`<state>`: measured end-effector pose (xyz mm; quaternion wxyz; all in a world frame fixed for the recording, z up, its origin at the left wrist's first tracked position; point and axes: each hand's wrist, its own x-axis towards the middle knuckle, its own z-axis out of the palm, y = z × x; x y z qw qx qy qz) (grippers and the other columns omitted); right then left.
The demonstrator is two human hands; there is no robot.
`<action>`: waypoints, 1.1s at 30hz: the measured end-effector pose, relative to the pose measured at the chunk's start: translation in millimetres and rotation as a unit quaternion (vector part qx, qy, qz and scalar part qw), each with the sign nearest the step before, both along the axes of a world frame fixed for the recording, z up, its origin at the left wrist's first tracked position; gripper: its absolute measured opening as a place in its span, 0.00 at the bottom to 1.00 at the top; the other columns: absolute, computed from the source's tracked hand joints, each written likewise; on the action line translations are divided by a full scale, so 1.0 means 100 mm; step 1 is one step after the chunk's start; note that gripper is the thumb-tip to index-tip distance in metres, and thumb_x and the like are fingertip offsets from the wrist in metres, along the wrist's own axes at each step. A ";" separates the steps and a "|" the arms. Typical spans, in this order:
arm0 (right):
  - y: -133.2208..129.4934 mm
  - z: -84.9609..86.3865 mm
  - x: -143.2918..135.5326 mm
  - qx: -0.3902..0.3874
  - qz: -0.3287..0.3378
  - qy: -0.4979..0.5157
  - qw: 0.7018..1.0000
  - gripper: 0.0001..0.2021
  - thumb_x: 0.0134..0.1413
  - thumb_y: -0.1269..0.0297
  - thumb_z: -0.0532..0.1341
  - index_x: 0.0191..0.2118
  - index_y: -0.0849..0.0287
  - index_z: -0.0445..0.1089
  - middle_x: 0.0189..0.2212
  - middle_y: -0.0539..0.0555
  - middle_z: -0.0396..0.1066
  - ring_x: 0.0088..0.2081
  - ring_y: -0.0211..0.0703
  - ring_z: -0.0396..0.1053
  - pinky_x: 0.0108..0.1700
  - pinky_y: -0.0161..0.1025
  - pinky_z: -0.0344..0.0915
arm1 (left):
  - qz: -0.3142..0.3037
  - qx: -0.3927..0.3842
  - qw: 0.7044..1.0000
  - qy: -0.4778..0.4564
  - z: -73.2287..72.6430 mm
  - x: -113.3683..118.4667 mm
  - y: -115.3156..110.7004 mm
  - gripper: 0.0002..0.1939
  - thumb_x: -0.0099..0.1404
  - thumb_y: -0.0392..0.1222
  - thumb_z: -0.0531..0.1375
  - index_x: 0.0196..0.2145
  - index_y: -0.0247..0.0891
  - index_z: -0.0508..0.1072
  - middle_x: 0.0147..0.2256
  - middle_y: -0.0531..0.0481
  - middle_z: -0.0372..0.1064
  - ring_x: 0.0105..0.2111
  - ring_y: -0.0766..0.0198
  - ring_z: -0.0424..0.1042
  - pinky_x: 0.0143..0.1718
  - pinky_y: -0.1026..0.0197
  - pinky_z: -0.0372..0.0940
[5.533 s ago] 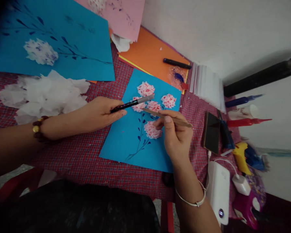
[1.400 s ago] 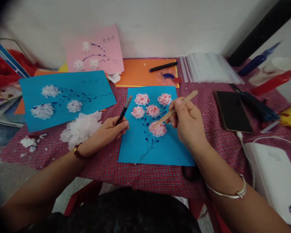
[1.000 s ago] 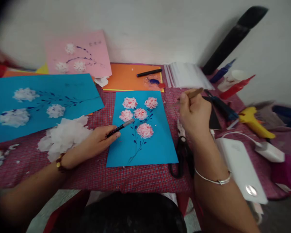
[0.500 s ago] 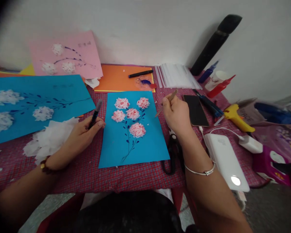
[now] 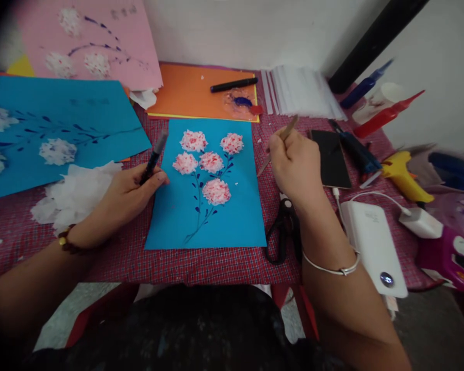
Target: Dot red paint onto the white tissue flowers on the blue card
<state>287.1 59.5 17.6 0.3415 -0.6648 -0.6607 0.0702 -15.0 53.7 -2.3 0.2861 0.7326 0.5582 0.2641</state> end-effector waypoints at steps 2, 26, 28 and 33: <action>0.00 -0.02 0.00 0.002 0.017 0.022 1.000 0.13 0.63 0.57 0.52 0.29 0.51 0.67 0.22 0.53 0.69 0.28 0.47 0.68 0.29 0.44 0.57 | -0.010 -0.010 1.000 0.001 0.02 0.00 0.00 0.15 0.64 0.50 0.52 0.26 0.39 0.65 0.23 0.53 0.61 0.24 0.65 0.61 0.24 0.62 0.54; -0.32 0.09 -0.39 -0.087 0.295 0.160 0.938 0.15 0.64 0.59 0.54 0.26 0.54 0.69 0.22 0.48 0.65 0.22 0.35 0.62 0.25 0.38 0.59 | -0.027 -0.008 0.999 0.038 0.02 0.02 -0.01 0.16 0.65 0.48 0.52 0.22 0.39 0.56 0.19 0.56 0.51 0.20 0.68 0.52 0.22 0.62 0.44; -0.32 0.09 -0.40 -0.077 0.296 0.139 0.942 0.17 0.64 0.59 0.54 0.24 0.54 0.67 0.24 0.49 0.66 0.23 0.35 0.63 0.27 0.38 0.59 | -0.024 -0.009 0.999 0.043 0.04 0.03 -0.01 0.16 0.65 0.47 0.52 0.22 0.39 0.56 0.19 0.56 0.50 0.20 0.68 0.52 0.22 0.61 0.44; -0.34 0.10 -0.41 -0.057 0.267 0.107 0.956 0.15 0.65 0.60 0.53 0.27 0.54 0.68 0.23 0.48 0.65 0.22 0.36 0.63 0.27 0.39 0.58 | -0.036 -0.023 0.996 0.076 0.04 0.03 0.00 0.15 0.64 0.45 0.53 0.21 0.40 0.56 0.18 0.56 0.49 0.19 0.68 0.53 0.23 0.61 0.42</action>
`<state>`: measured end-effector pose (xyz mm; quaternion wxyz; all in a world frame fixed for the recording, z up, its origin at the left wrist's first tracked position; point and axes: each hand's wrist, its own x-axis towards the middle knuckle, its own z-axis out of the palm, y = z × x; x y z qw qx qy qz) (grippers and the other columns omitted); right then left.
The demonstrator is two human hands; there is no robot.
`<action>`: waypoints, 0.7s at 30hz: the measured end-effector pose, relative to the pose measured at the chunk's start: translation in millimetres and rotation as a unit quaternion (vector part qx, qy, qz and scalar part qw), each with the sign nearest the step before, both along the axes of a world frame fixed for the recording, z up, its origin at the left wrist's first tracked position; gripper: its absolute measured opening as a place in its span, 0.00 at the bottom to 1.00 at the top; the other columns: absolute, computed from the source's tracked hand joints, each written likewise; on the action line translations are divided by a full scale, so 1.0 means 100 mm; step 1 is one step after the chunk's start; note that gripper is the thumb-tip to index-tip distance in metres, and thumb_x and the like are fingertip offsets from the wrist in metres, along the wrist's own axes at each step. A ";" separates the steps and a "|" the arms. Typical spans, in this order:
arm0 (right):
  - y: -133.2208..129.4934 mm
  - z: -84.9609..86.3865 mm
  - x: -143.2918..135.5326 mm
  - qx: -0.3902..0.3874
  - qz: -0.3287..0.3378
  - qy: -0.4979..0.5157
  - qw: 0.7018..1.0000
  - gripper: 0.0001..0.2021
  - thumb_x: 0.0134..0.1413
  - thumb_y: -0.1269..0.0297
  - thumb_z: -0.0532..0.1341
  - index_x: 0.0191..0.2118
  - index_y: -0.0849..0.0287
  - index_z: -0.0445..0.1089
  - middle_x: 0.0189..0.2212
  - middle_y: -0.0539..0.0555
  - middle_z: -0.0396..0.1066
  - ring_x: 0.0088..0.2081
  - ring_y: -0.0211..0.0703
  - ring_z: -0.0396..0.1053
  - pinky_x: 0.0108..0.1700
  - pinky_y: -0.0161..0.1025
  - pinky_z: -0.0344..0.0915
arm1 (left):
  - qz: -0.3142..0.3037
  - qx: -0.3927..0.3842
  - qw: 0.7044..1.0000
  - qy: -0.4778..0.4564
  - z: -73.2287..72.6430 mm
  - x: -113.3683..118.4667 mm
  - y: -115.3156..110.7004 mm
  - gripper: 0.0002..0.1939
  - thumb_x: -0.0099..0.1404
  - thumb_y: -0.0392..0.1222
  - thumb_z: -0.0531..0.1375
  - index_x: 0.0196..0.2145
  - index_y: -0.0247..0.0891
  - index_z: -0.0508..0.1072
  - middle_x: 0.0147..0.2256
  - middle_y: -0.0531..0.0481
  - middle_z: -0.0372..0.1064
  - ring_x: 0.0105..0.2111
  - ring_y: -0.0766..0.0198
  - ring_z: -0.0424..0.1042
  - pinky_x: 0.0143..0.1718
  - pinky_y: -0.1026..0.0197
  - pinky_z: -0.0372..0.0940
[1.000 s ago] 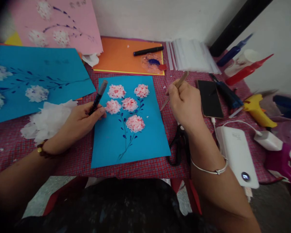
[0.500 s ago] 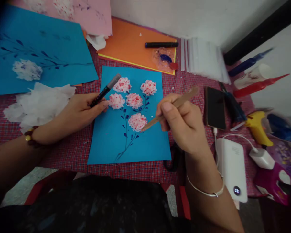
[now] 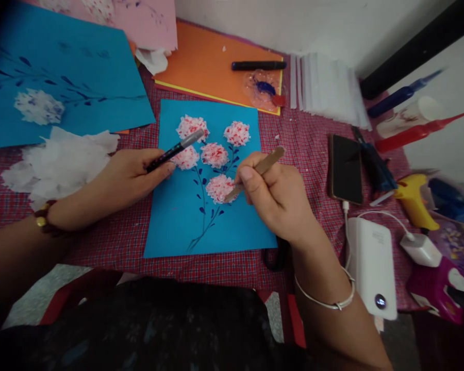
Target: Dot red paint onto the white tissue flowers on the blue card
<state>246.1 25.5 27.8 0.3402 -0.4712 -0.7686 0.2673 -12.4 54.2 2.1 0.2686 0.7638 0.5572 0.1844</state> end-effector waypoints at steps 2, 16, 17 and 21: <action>-0.01 0.01 0.00 0.003 0.000 -0.016 1.000 0.15 0.65 0.60 0.52 0.28 0.54 0.68 0.23 0.48 0.66 0.22 0.36 0.63 0.27 0.39 0.58 | -0.005 0.001 1.000 0.007 -0.01 -0.01 0.00 0.16 0.64 0.46 0.53 0.21 0.40 0.57 0.17 0.56 0.49 0.19 0.67 0.53 0.23 0.61 0.42; -0.04 0.02 -0.05 -0.005 -0.010 0.003 1.000 0.19 0.64 0.58 0.53 0.22 0.54 0.66 0.22 0.49 0.66 0.23 0.37 0.64 0.27 0.39 0.61 | -0.020 0.010 1.000 0.016 -0.01 -0.01 0.01 0.14 0.65 0.46 0.52 0.24 0.39 0.61 0.18 0.55 0.51 0.20 0.66 0.55 0.24 0.61 0.44; -0.04 0.03 -0.04 -0.014 -0.016 0.008 1.000 0.19 0.64 0.57 0.54 0.22 0.54 0.66 0.22 0.49 0.67 0.23 0.37 0.65 0.26 0.39 0.61 | -0.018 0.008 1.000 0.018 -0.01 -0.01 0.01 0.13 0.65 0.46 0.52 0.24 0.39 0.62 0.18 0.55 0.52 0.20 0.66 0.55 0.24 0.61 0.44; -0.04 0.05 -0.01 -0.029 -0.002 -0.003 1.000 0.20 0.63 0.54 0.54 0.20 0.54 0.64 0.24 0.51 0.68 0.24 0.39 0.65 0.27 0.40 0.62 | -0.030 0.019 0.999 0.030 -0.05 -0.03 0.02 0.13 0.66 0.45 0.52 0.24 0.39 0.62 0.19 0.55 0.52 0.20 0.66 0.55 0.25 0.61 0.44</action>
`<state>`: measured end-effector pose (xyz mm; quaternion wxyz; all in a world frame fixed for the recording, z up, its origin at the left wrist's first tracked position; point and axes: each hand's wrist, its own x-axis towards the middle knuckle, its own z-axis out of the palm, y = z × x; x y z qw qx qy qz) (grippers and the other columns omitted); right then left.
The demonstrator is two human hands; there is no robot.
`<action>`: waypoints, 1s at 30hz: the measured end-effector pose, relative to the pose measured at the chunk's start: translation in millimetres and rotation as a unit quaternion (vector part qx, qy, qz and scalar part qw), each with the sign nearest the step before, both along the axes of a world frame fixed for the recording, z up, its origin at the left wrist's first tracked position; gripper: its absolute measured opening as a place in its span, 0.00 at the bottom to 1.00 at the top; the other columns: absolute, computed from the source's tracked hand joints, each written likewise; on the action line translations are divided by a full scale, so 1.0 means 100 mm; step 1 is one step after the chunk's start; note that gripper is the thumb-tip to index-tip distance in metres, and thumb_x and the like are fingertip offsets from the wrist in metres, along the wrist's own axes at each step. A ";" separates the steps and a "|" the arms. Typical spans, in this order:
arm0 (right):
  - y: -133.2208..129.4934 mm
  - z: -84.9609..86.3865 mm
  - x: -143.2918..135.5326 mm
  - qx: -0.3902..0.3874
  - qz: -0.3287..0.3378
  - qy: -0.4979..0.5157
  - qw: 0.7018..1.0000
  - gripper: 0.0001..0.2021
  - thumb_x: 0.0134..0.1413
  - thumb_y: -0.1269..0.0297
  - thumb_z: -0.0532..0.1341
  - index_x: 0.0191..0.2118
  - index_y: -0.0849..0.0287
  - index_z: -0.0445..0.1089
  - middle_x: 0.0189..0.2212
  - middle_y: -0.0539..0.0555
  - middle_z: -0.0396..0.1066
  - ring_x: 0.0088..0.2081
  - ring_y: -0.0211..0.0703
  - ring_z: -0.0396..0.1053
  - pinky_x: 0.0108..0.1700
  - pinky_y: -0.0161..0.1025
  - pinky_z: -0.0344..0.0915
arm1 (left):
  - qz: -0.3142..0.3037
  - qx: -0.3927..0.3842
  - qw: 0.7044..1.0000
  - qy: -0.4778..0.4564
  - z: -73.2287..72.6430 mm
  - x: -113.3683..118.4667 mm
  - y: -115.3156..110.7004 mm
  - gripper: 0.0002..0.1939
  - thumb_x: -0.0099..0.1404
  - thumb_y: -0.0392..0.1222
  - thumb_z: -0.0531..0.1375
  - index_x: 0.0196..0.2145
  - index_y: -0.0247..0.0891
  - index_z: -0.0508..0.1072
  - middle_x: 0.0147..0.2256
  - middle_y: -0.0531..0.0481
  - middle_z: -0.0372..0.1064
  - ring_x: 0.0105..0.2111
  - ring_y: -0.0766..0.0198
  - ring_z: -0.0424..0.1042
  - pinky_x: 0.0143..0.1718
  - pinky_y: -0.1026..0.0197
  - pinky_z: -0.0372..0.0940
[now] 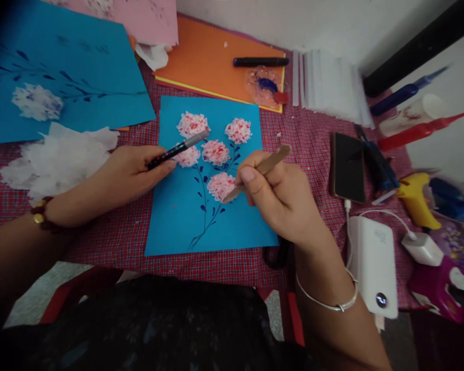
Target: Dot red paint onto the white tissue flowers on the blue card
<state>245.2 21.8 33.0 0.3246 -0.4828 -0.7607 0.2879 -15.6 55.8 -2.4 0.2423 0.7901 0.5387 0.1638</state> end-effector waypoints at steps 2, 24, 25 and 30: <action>0.01 0.00 0.00 0.017 0.007 -0.017 1.000 0.21 0.64 0.55 0.53 0.20 0.54 0.64 0.24 0.51 0.68 0.25 0.39 0.66 0.28 0.40 0.62 | -0.016 0.015 1.000 0.009 -0.02 -0.01 0.01 0.14 0.66 0.45 0.52 0.24 0.39 0.60 0.20 0.54 0.52 0.21 0.66 0.54 0.25 0.60 0.44; 0.02 -0.02 0.03 0.066 0.015 -0.024 0.997 0.13 0.65 0.64 0.53 0.29 0.57 0.68 0.22 0.47 0.66 0.22 0.32 0.63 0.26 0.36 0.57 | -0.044 0.009 0.998 0.054 -0.01 -0.04 0.01 0.15 0.67 0.44 0.53 0.24 0.39 0.57 0.22 0.54 0.55 0.21 0.67 0.54 0.25 0.60 0.44; 0.01 -0.02 0.04 0.065 0.010 -0.014 0.998 0.13 0.65 0.64 0.53 0.29 0.57 0.67 0.22 0.47 0.65 0.22 0.32 0.62 0.25 0.36 0.56 | -0.044 0.010 0.998 0.052 -0.02 -0.04 0.02 0.15 0.67 0.44 0.53 0.24 0.39 0.57 0.22 0.54 0.55 0.21 0.67 0.54 0.25 0.60 0.44; 0.00 0.01 0.07 0.072 -0.004 0.012 0.997 0.13 0.65 0.65 0.54 0.28 0.56 0.67 0.21 0.46 0.64 0.21 0.32 0.61 0.23 0.36 0.54 | -0.047 0.007 0.998 0.050 -0.01 -0.03 0.02 0.14 0.66 0.44 0.53 0.24 0.39 0.57 0.22 0.54 0.55 0.21 0.67 0.55 0.25 0.60 0.45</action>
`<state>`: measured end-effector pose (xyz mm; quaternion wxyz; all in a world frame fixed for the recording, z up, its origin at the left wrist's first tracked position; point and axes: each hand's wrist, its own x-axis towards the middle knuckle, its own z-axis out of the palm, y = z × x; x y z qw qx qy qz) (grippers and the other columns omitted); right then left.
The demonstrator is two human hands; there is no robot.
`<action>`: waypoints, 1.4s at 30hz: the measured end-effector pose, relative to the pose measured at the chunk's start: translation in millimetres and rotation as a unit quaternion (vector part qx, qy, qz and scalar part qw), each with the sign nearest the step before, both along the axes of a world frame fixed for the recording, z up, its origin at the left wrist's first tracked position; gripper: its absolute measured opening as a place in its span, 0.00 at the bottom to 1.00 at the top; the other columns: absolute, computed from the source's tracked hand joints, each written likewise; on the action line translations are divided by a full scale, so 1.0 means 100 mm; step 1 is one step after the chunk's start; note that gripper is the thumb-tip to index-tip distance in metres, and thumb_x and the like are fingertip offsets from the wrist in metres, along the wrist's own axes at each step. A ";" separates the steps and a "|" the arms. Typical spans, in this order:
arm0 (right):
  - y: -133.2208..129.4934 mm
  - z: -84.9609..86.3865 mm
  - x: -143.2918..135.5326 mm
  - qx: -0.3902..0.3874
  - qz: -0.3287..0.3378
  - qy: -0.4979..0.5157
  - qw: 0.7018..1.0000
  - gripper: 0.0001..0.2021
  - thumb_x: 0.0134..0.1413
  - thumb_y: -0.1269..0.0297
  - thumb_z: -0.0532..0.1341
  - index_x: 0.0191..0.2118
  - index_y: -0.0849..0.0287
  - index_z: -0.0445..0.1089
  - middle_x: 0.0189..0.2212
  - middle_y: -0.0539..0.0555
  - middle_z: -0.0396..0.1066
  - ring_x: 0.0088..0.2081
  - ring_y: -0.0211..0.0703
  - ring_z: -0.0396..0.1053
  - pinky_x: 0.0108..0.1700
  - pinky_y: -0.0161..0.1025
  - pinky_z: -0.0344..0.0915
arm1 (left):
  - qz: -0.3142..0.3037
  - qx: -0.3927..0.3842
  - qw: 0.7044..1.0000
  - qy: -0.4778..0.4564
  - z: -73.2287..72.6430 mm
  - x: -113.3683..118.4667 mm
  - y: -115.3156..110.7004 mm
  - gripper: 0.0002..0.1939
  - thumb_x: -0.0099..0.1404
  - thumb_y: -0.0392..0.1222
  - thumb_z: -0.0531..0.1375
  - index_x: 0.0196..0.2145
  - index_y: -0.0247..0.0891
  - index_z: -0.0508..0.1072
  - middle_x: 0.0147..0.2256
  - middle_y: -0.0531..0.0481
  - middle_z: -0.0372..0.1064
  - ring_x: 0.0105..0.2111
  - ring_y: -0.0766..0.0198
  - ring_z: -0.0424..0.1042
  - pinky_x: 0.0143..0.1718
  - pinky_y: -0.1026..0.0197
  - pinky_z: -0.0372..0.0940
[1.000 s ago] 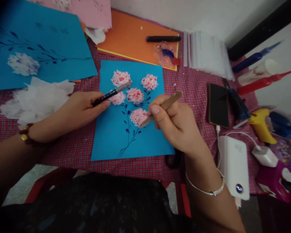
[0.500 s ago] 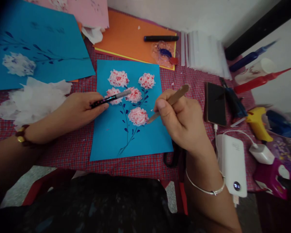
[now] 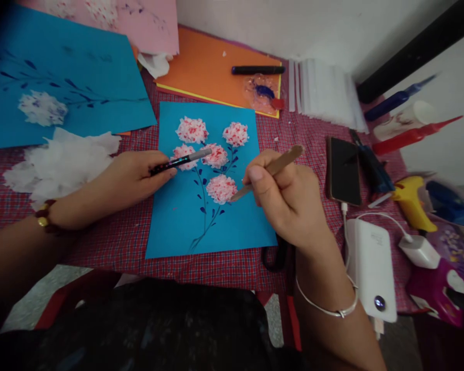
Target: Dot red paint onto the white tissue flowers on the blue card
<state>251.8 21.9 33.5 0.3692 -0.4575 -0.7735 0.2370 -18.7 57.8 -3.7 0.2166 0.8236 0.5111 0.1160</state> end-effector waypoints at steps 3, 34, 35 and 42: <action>0.01 -0.01 -0.03 0.006 0.027 -0.050 0.998 0.13 0.64 0.66 0.53 0.27 0.57 0.67 0.23 0.47 0.65 0.23 0.33 0.64 0.26 0.36 0.57 | 0.002 -0.002 1.000 0.010 0.03 0.02 -0.01 0.13 0.66 0.43 0.52 0.25 0.39 0.61 0.23 0.54 0.58 0.22 0.66 0.57 0.25 0.61 0.46; 0.12 -0.13 0.02 0.028 -0.140 0.058 0.988 0.10 0.64 0.61 0.54 0.35 0.57 0.69 0.23 0.48 0.68 0.25 0.35 0.67 0.28 0.35 0.62 | 0.109 -0.030 0.986 -0.122 -0.01 -0.05 0.06 0.17 0.66 0.53 0.50 0.26 0.39 0.63 0.22 0.54 0.59 0.23 0.66 0.59 0.23 0.62 0.50; 0.14 -0.17 0.01 0.020 -0.129 0.033 0.991 0.10 0.64 0.61 0.53 0.37 0.57 0.69 0.25 0.49 0.70 0.27 0.37 0.69 0.31 0.36 0.64 | 0.100 -0.029 0.989 -0.108 0.00 -0.04 0.06 0.17 0.67 0.52 0.50 0.26 0.39 0.62 0.22 0.55 0.58 0.22 0.66 0.58 0.23 0.62 0.49; 0.21 -0.27 -0.02 0.013 -0.099 -0.101 0.990 0.11 0.64 0.60 0.52 0.41 0.58 0.70 0.29 0.52 0.73 0.32 0.42 0.72 0.34 0.40 0.66 | 0.046 -0.043 0.997 -0.047 0.06 0.02 0.03 0.16 0.69 0.47 0.50 0.25 0.39 0.57 0.23 0.55 0.55 0.22 0.68 0.55 0.24 0.63 0.48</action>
